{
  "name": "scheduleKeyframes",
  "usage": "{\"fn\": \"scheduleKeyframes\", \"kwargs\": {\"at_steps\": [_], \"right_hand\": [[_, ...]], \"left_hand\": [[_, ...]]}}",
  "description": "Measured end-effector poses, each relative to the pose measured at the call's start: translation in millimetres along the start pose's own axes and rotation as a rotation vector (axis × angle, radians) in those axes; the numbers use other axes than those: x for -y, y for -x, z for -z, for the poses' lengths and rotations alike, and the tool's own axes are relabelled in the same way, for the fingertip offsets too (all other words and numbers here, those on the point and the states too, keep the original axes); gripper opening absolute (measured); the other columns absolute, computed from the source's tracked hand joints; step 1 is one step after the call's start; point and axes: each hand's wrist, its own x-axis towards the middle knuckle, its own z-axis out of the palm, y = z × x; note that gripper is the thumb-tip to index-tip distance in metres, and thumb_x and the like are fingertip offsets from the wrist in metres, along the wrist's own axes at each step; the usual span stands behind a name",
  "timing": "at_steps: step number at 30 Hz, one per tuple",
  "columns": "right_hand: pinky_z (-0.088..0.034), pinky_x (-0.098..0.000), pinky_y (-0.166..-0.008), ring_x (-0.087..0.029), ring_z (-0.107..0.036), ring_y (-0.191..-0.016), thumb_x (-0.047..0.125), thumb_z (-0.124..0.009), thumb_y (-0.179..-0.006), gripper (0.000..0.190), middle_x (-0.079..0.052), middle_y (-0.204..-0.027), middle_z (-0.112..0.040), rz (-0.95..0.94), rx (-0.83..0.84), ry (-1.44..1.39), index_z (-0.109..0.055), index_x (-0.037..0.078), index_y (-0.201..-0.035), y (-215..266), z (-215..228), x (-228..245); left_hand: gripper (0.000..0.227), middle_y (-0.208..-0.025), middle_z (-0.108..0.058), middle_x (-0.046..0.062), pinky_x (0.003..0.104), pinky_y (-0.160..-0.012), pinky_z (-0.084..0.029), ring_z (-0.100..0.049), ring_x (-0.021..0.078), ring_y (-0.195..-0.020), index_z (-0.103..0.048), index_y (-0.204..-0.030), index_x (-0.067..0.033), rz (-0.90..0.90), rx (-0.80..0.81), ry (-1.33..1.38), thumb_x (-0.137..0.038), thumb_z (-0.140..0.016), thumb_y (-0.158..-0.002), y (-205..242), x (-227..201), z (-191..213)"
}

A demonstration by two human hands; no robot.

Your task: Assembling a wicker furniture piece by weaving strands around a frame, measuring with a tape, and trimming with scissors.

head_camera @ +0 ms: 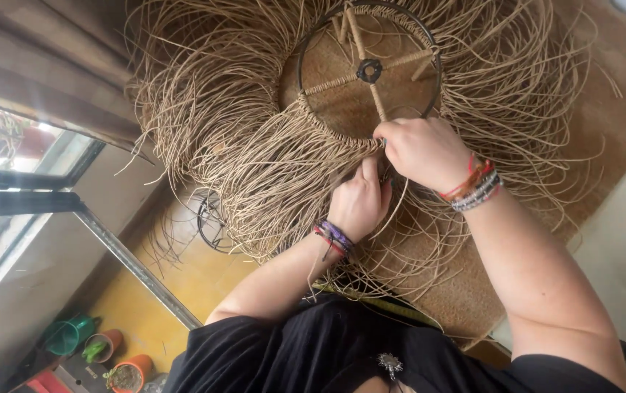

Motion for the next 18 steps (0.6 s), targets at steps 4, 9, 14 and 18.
{"fn": "scheduleKeyframes", "kwargs": {"at_steps": [4, 9, 14, 18], "right_hand": [[-0.058, -0.0503, -0.056, -0.037, -0.072, -0.068, 0.003, -0.055, -0.098, 0.048, -0.016, -0.081, -0.073, -0.137, -0.143, -0.346, -0.05, 0.005, -0.146, 39.3, -14.8, 16.3], [-0.045, -0.0231, -0.034, -0.01, -0.053, -0.045, 0.006, -0.046, -0.106, 0.022, -0.001, -0.055, -0.047, -0.467, -0.318, -1.311, -0.065, -0.003, -0.113, 88.8, -56.4, 31.2], [-0.052, -0.0522, -0.094, -0.037, -0.066, -0.112, 0.0, -0.055, -0.097, 0.029, -0.022, -0.111, -0.073, -0.297, -0.252, -0.868, -0.071, -0.001, -0.121, 96.8, -48.8, 24.6], [-0.056, -0.0419, -0.064, -0.029, -0.069, -0.078, 0.02, -0.079, -0.088, 0.013, -0.001, -0.079, -0.062, -0.198, -0.5, -0.251, -0.075, 0.019, -0.101, 104.4, -103.2, -3.3]], "left_hand": [[0.024, -0.075, -0.065, 0.006, 0.046, -0.053, -0.059, -0.073, 0.0349, -0.061, -0.048, -0.107, -0.0123, -0.041, -0.032, 0.169, -0.033, -0.053, -0.096, 15.7, 0.7, 17.0], [0.015, -0.062, -0.062, -0.006, 0.032, -0.049, -0.057, -0.072, 0.0199, -0.057, -0.054, -0.083, -0.0239, -0.189, 0.001, 0.101, -0.035, -0.057, -0.092, 39.9, -4.4, 36.8], [0.007, -0.094, -0.059, 0.005, 0.035, -0.07, -0.06, -0.068, 0.0274, -0.085, -0.063, -0.087, -0.0133, -0.401, -0.107, 0.316, -0.016, -0.058, -0.091, 17.4, -34.5, 127.4], [0.009, -0.082, -0.067, 0.007, 0.049, -0.061, -0.058, -0.073, 0.0357, -0.077, -0.062, -0.101, -0.0148, -0.296, -0.109, 0.257, -0.016, -0.056, -0.094, -27.1, -14.4, 90.1]]}}
